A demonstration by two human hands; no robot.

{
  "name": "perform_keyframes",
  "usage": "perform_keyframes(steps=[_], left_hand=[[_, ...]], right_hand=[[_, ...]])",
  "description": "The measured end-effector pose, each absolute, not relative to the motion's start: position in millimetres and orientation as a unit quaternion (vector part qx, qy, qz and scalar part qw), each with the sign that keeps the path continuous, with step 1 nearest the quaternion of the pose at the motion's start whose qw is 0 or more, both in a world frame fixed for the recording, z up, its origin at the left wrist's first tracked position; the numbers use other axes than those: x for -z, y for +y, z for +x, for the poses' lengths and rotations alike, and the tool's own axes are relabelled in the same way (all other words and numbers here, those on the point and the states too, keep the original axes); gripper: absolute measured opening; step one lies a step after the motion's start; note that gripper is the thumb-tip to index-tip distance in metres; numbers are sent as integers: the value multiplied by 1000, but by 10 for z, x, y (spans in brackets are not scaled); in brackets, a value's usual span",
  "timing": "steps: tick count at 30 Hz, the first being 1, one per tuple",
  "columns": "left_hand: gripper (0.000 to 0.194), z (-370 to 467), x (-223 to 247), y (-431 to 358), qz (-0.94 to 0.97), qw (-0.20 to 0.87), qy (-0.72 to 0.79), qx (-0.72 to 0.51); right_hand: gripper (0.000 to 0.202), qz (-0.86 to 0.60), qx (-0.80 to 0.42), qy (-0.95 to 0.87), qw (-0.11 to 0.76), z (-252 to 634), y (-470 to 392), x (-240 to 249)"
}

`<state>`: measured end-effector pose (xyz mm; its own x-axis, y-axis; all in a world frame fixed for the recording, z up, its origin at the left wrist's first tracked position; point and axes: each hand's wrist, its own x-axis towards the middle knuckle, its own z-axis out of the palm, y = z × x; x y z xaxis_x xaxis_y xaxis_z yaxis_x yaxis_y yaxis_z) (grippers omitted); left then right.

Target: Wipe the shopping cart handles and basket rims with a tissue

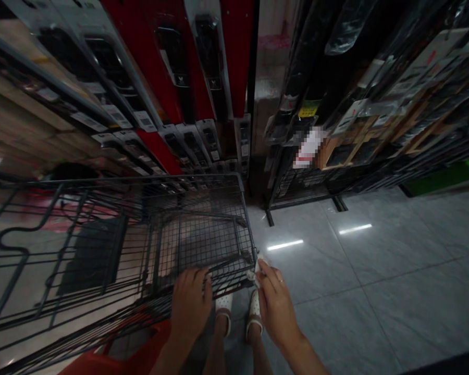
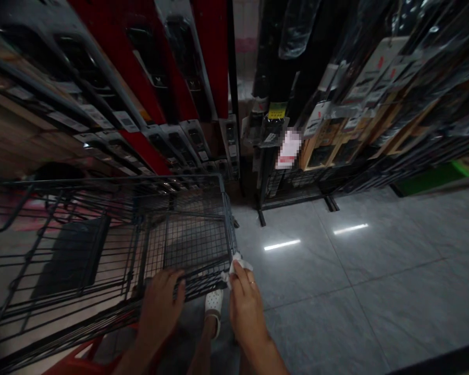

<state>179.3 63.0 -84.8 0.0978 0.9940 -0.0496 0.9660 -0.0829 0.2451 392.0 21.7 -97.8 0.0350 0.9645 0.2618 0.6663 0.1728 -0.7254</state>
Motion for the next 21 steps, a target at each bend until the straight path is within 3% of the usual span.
perform_keyframes(steps=[10,16,21], left_hand=[[27,1585,790,564,698,100,709,26],[15,1609,735,565,696,117,706,61],[24,1591,730,573,702,148,695,50]], right_hand=[[52,-588,-312,-663,343,3398,-160,1104],[46,-587,-319,-668,327,3341,29,1007],[40,-622,-300,-655,307,3442,178,839]])
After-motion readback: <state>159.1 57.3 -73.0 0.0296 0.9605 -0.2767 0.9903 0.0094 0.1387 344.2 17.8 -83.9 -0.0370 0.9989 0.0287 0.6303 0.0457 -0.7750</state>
